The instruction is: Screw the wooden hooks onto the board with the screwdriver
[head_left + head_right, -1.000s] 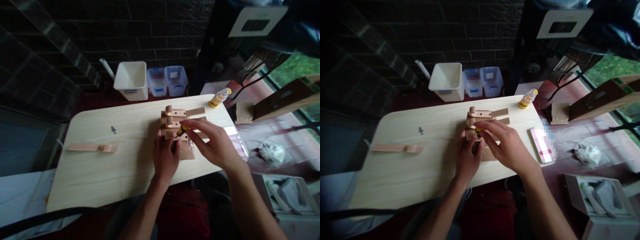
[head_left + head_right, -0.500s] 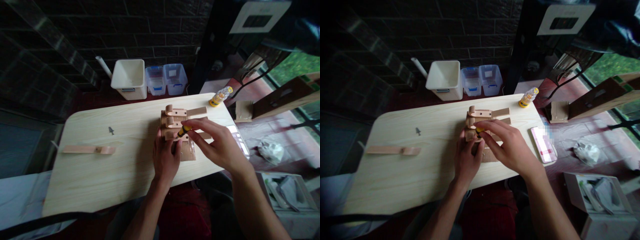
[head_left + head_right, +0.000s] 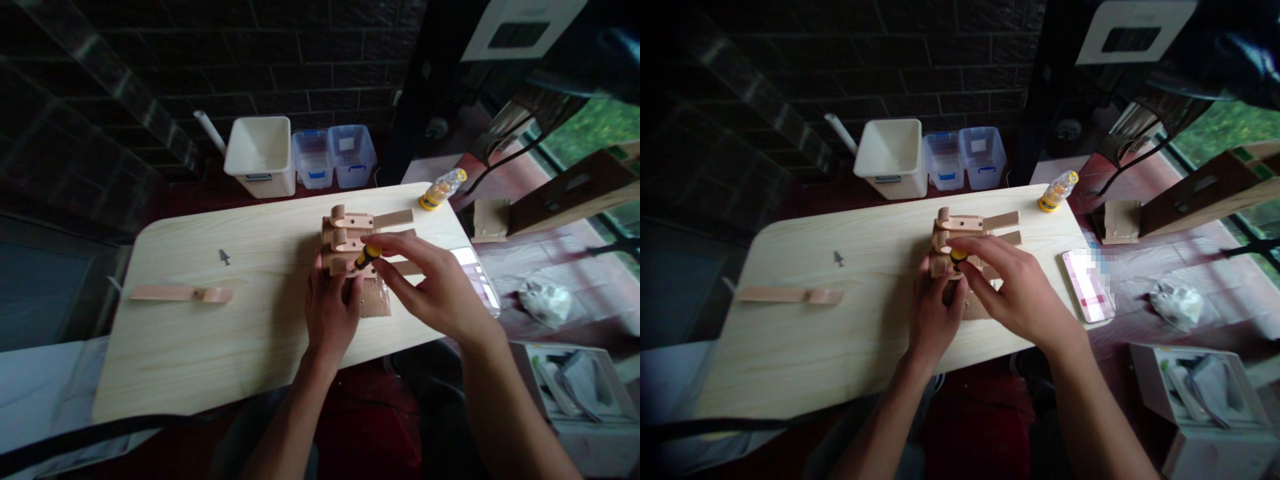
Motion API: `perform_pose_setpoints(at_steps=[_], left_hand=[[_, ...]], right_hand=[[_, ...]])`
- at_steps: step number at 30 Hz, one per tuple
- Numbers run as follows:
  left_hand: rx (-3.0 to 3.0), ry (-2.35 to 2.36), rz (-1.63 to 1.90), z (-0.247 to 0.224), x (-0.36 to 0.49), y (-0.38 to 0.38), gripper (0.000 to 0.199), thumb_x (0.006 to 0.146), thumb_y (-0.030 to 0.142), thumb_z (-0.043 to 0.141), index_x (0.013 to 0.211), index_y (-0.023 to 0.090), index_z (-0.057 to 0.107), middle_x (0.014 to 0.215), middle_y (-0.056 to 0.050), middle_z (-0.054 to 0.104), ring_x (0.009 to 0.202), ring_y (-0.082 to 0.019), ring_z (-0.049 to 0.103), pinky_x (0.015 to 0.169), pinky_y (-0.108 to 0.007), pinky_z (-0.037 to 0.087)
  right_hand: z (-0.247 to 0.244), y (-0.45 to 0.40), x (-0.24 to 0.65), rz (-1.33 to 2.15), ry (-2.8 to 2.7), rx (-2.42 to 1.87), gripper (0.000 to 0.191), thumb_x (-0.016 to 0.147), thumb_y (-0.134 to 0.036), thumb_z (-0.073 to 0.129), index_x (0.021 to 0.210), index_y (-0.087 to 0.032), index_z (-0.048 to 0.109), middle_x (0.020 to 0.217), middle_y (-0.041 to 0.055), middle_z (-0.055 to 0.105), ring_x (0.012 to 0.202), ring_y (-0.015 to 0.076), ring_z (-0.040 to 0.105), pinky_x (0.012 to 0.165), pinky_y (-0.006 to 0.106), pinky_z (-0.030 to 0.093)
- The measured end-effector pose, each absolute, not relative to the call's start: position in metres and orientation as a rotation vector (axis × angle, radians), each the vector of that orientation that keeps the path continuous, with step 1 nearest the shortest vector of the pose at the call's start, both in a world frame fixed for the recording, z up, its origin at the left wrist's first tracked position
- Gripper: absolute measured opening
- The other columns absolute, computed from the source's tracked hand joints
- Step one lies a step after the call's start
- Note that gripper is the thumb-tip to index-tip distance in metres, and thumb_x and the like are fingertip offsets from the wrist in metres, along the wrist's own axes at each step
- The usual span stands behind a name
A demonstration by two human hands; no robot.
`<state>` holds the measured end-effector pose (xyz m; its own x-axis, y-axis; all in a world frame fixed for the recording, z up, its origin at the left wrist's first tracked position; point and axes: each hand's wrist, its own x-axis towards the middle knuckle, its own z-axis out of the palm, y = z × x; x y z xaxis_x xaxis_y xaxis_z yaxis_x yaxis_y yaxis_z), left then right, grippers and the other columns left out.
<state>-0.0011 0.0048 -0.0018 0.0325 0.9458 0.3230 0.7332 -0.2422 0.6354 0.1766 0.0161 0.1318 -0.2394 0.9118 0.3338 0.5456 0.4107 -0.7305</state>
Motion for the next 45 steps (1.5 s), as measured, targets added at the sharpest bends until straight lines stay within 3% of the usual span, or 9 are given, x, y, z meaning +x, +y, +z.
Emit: perform_pose_setpoints(at_steps=[8, 15, 21, 31, 38, 42, 45], left_hand=[[2.014, 1.723, 1.044, -0.0021, -0.0016, 0.0040, 0.033, 0.110, 0.038, 0.068, 0.141, 0.029, 0.075, 0.176, -0.016, 0.050, 0.159, -0.042, 0.054, 0.125, -0.064, 0.055], [2.006, 1.725, 1.047, -0.0016, -0.0005, 0.0041, 0.033, 0.109, 0.038, 0.068, 0.141, 0.029, 0.076, 0.176, -0.016, 0.049, 0.159, -0.043, 0.054, 0.125, -0.065, 0.055], [2.013, 1.717, 1.053, 0.0007, -0.0003, 0.0035, 0.035, 0.109, 0.037, 0.069, 0.143, 0.031, 0.075, 0.175, -0.016, 0.050, 0.160, -0.042, 0.052, 0.126, -0.064, 0.054], [2.021, 1.710, 1.041, 0.0022, -0.0012, 0.0043, 0.035, 0.109, 0.035, 0.069, 0.144, 0.031, 0.074, 0.172, -0.015, 0.053, 0.160, -0.041, 0.052, 0.125, -0.063, 0.055], [2.018, 1.710, 1.039, 0.0027, -0.0012, 0.0041, 0.035, 0.109, 0.036, 0.068, 0.143, 0.030, 0.075, 0.174, -0.017, 0.051, 0.159, -0.042, 0.052, 0.124, -0.064, 0.055], [2.020, 1.712, 1.051, 0.0020, -0.0009, 0.0040, 0.034, 0.109, 0.036, 0.069, 0.143, 0.031, 0.075, 0.173, -0.015, 0.054, 0.161, -0.041, 0.051, 0.127, -0.063, 0.053], [2.015, 1.716, 1.045, 0.0021, -0.0011, 0.0038, 0.035, 0.109, 0.037, 0.069, 0.142, 0.031, 0.076, 0.172, -0.015, 0.054, 0.160, -0.041, 0.052, 0.126, -0.063, 0.054]], right_hand=[[0.1271, 0.0163, 0.1805, 0.592, -1.929, -1.278, 0.027, 0.110, -0.029, 0.069, 0.134, -0.025, 0.078, 0.124, 0.0079, 0.085, 0.114, 0.0238, 0.082, 0.101, 0.037, 0.067], [0.1286, 0.0174, 0.1789, 0.580, -1.933, -1.217, 0.033, 0.111, -0.025, 0.065, 0.142, -0.028, 0.075, 0.133, 0.0076, 0.083, 0.120, 0.0242, 0.081, 0.106, 0.041, 0.067], [0.1329, 0.0156, 0.1785, 0.579, -1.956, -1.201, 0.029, 0.112, -0.021, 0.061, 0.136, -0.025, 0.077, 0.137, 0.0091, 0.083, 0.127, 0.0239, 0.080, 0.110, 0.040, 0.066], [0.1304, 0.0177, 0.1741, 0.546, -1.915, -1.248, 0.023, 0.111, -0.026, 0.065, 0.129, -0.026, 0.079, 0.124, 0.0074, 0.085, 0.117, 0.0237, 0.082, 0.104, 0.039, 0.067], [0.1296, 0.0163, 0.1749, 0.580, -1.914, -1.210, 0.036, 0.111, -0.021, 0.062, 0.144, -0.027, 0.074, 0.138, 0.0086, 0.083, 0.124, 0.0242, 0.080, 0.110, 0.041, 0.067], [0.1307, 0.0162, 0.1771, 0.592, -1.947, -1.161, 0.039, 0.111, -0.015, 0.056, 0.143, -0.026, 0.074, 0.144, 0.0098, 0.081, 0.135, 0.0250, 0.077, 0.114, 0.043, 0.065], [0.1305, 0.0166, 0.1779, 0.588, -1.949, -1.181, 0.035, 0.111, -0.018, 0.059, 0.140, -0.027, 0.076, 0.141, 0.0093, 0.082, 0.131, 0.0259, 0.079, 0.112, 0.044, 0.066]])
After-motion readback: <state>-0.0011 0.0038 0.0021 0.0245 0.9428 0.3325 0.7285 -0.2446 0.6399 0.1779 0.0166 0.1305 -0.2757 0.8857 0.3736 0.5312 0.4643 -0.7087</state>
